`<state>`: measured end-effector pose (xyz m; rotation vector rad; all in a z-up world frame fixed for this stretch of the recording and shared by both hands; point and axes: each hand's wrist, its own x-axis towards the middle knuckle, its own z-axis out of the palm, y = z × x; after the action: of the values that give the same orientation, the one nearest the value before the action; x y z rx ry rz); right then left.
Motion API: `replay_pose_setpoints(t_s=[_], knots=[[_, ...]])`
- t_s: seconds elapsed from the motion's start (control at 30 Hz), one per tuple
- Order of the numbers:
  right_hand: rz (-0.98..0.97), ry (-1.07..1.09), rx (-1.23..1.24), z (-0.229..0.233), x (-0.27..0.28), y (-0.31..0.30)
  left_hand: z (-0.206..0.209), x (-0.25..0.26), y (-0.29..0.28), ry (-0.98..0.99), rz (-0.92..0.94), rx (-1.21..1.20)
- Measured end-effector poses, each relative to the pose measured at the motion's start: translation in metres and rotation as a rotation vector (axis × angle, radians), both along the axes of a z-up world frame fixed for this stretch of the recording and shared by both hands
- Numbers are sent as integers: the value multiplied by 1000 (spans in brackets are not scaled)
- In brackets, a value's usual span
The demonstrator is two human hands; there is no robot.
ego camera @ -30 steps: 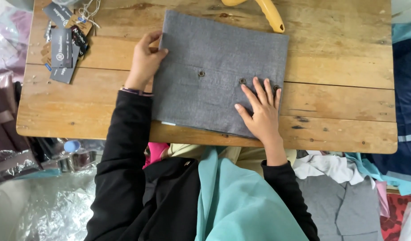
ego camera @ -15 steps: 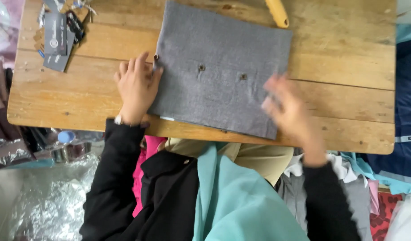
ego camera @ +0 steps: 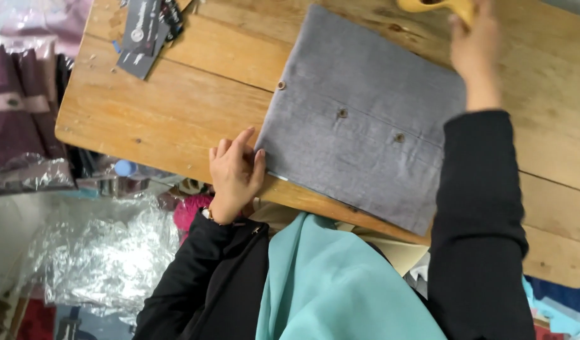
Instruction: The person uses a lint roller on a folded grey shirt, attaches multiple brand tags to the collar area, and then carefully places the prepared shirt into a clear plastic bag.
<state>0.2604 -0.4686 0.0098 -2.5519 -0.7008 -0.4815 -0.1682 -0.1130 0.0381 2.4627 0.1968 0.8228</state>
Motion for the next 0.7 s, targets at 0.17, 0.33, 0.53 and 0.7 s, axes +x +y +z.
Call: replay_pose_setpoints(t_s=[0.17,0.33,0.53,0.7], knots=[[223,63,127,97,-157,-41,9,-1,2,-20,-60,-99],[-39,492,-101,104,-322,-101,11,-7,2,-92,-55,-218],[408,283,-85,102,-349,7,-6,-10,2,-347,-35,-268],[597,69,32,82,-320,147,3,-4,10,-632,-93,-349]])
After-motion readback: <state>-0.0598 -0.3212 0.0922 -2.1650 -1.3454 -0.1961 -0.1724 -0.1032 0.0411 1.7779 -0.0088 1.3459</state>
